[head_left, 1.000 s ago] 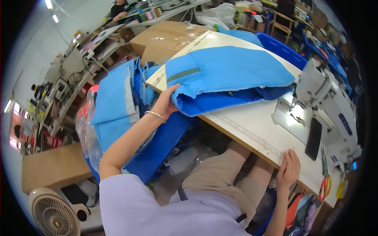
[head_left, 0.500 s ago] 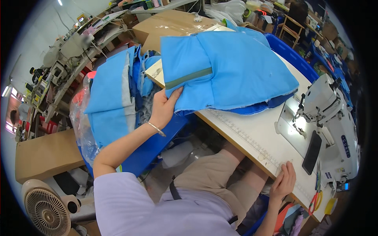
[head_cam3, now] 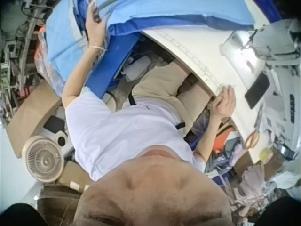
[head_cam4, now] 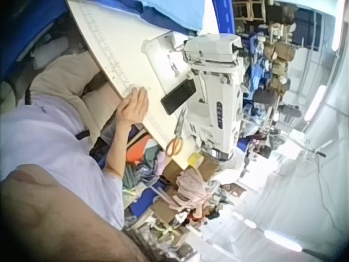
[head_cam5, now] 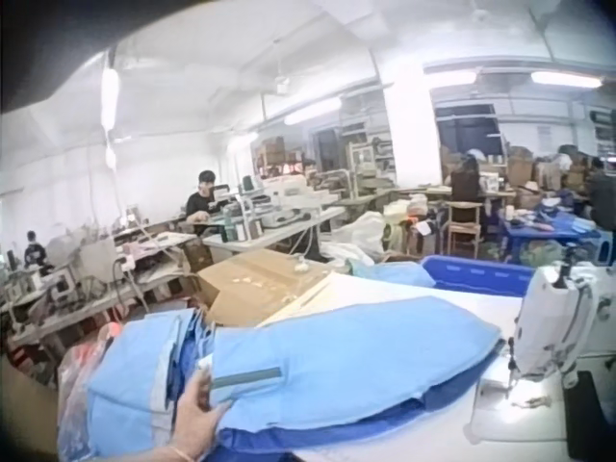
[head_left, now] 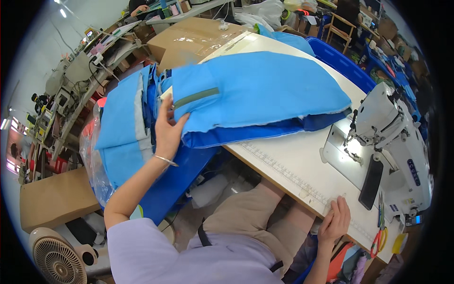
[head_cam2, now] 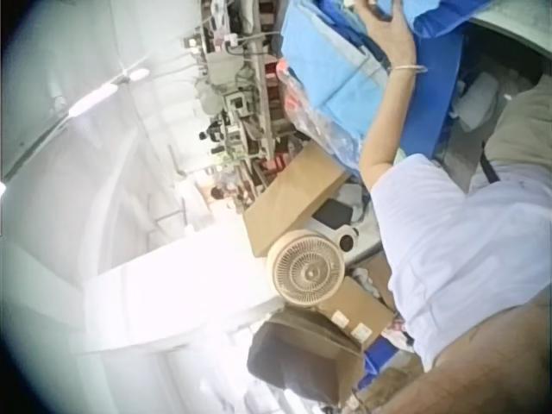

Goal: The person sews a blue fabric bag using an industrial sewing machine. They align the edges of the bag, guide the material through the machine, and sew seams. The person repeatedly adjusts the fabric and flips the bag to sew different sections.

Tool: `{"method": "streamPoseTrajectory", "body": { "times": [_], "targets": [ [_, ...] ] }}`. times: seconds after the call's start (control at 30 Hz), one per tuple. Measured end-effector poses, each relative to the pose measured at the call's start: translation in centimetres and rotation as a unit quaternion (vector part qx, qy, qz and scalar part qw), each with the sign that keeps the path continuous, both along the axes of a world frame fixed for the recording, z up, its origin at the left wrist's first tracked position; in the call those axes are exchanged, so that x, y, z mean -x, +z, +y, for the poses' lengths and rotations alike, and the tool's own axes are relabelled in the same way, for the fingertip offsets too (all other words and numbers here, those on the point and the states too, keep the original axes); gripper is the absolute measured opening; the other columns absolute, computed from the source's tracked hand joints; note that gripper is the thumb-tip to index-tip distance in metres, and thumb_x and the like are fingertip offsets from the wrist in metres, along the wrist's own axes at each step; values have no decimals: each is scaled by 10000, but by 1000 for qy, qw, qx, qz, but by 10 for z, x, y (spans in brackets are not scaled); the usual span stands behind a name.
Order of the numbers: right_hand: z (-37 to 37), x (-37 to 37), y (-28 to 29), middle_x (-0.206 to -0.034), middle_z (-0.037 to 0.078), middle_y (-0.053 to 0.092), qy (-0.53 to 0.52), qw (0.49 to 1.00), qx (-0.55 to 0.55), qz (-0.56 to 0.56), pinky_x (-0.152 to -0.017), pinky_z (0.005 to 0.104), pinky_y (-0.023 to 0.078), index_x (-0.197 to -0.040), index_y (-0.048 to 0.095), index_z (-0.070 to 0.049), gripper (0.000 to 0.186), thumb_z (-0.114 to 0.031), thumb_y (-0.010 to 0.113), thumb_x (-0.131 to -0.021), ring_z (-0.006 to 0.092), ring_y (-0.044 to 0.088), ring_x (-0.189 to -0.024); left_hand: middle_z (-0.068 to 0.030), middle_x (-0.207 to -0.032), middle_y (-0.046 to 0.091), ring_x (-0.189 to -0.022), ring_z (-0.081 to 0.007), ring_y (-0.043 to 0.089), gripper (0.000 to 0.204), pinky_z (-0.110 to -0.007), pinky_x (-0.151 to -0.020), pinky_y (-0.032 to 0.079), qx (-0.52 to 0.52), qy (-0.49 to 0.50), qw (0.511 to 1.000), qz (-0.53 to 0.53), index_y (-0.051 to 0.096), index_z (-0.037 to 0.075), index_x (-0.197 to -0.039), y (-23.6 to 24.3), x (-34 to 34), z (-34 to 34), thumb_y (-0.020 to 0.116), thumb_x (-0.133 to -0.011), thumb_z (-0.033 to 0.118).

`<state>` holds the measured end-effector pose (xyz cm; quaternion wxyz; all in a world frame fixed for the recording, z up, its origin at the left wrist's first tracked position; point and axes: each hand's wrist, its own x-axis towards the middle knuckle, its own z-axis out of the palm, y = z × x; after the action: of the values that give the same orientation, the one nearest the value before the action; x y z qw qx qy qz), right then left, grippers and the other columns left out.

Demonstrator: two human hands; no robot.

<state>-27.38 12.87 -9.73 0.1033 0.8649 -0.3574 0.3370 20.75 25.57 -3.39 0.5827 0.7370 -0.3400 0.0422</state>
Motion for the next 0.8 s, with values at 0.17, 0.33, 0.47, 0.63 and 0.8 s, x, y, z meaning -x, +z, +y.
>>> {"method": "streamPoseTrajectory", "body": {
  "times": [0.17,0.33,0.47,0.63,0.8],
  "targets": [
    [0,-3,5,-1225,220,698,8,1000,3,-11,-964,504,531,-1114,694,4,259,-6,558,-894,419,670,-1134,-169,-1510,505,-1371,-336,500,625,-445,-1174,348,-84,-27,968,-233,504,54,-1479,8,-6,18,715,-893,100],
    [0,-3,2,-1220,225,700,15,1000,1,-13,-959,504,534,-1108,699,4,256,-19,567,-889,416,673,-1130,-167,-1457,565,-1370,-366,503,570,-478,-1189,311,-233,-112,906,-335,569,82,-1430,9,21,11,700,-877,124],
    [2,-2,5,-1221,226,700,14,1000,-5,-9,-962,508,531,-1097,702,5,249,-28,570,-888,414,673,-1129,-123,-1035,751,-964,-227,679,324,-296,-913,489,-259,-43,958,-115,729,31,-1219,22,19,-7,663,-903,61],
    [4,-3,7,-1230,216,695,17,1000,-11,-9,-977,498,525,-1115,699,-3,254,-16,585,-888,404,666,-1137,-17,-1054,736,-915,-74,632,278,-200,-839,479,-4,-120,980,159,733,-57,-1196,47,12,-21,648,-945,28],
    [1,-17,45,-1228,213,687,35,968,-186,-165,-969,468,527,-1165,691,8,313,48,622,-863,406,665,-1116,-46,-1067,742,-963,-75,639,278,-218,-879,486,-39,-205,970,125,735,-54,-1173,69,41,-22,635,-925,22]
  ]
}}
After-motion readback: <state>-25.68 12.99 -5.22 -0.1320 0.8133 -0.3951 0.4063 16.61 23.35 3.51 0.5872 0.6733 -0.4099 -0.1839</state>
